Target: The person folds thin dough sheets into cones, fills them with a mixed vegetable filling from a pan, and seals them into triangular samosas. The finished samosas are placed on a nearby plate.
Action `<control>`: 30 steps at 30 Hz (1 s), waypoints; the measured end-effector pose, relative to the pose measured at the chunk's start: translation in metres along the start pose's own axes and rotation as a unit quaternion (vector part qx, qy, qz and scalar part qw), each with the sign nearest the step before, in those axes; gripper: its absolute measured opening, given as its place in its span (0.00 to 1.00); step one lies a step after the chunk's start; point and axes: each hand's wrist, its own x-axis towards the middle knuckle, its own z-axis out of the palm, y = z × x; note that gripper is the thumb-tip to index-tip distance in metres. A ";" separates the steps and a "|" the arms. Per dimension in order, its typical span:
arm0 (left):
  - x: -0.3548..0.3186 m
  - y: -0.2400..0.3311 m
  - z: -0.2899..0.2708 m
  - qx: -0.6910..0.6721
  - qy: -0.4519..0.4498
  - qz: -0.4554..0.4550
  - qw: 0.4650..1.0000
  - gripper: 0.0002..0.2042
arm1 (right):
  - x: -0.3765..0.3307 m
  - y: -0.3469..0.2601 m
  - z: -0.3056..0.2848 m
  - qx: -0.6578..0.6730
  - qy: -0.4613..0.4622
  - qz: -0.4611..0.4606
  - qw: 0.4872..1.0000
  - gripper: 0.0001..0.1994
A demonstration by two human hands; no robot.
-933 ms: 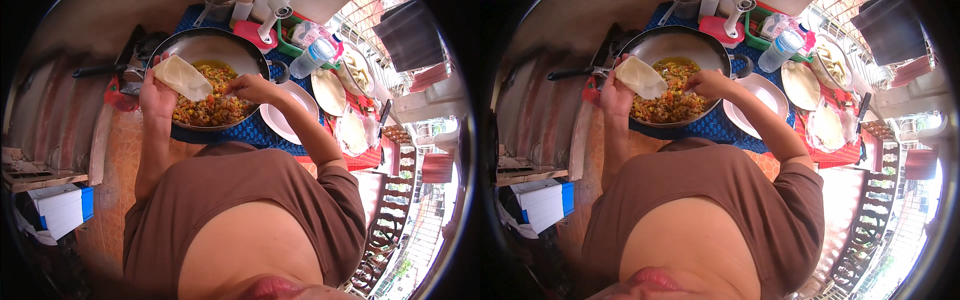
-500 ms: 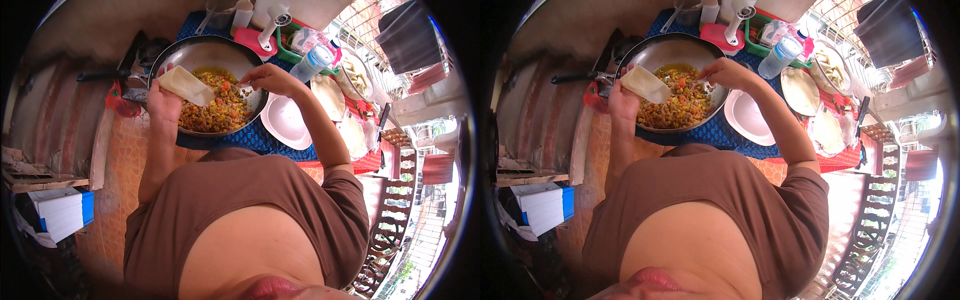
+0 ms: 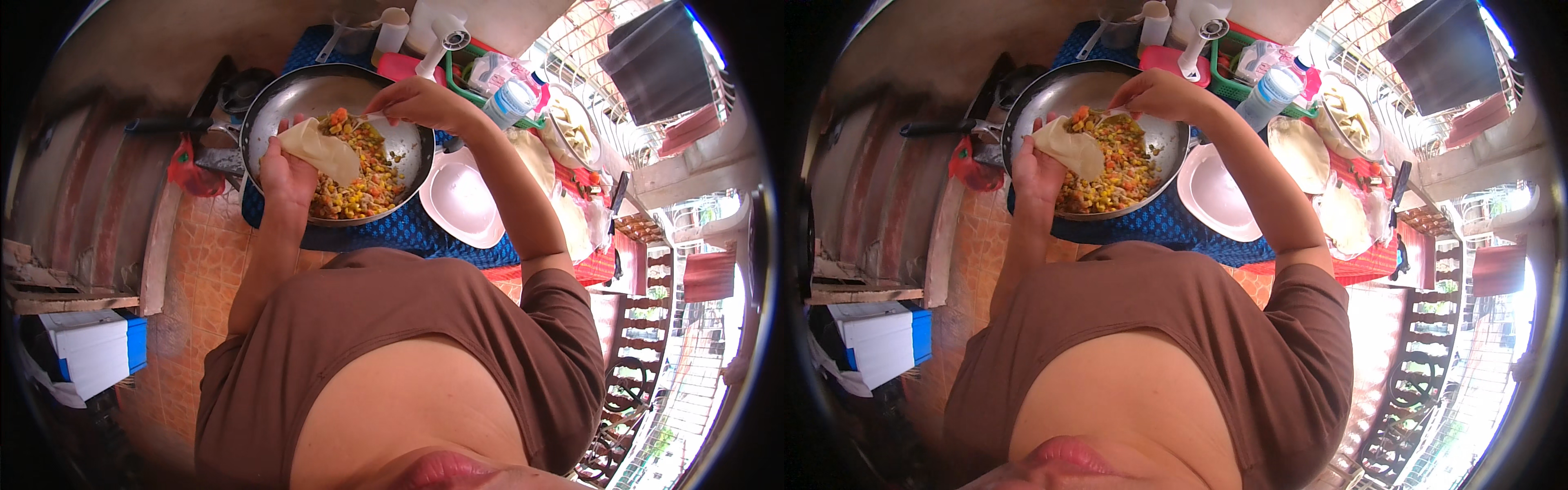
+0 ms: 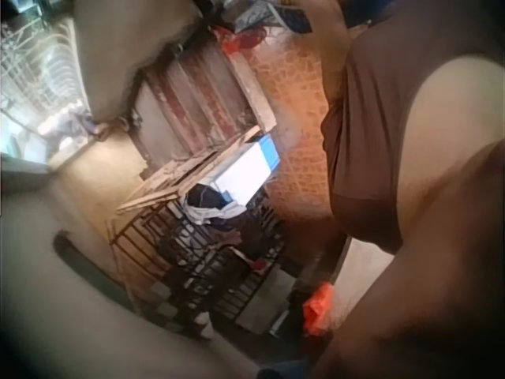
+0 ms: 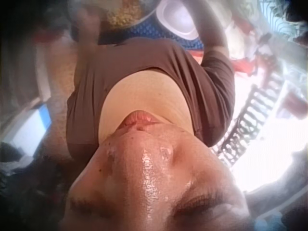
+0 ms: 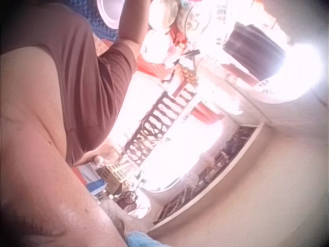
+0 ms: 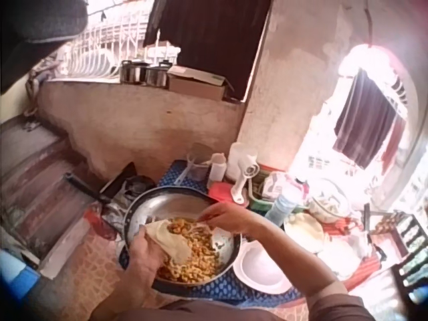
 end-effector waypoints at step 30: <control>0.003 -0.012 -0.009 -0.106 -0.106 -0.203 0.968 0.22 | -0.053 -0.028 0.071 -0.468 0.284 -0.233 0.803 0.20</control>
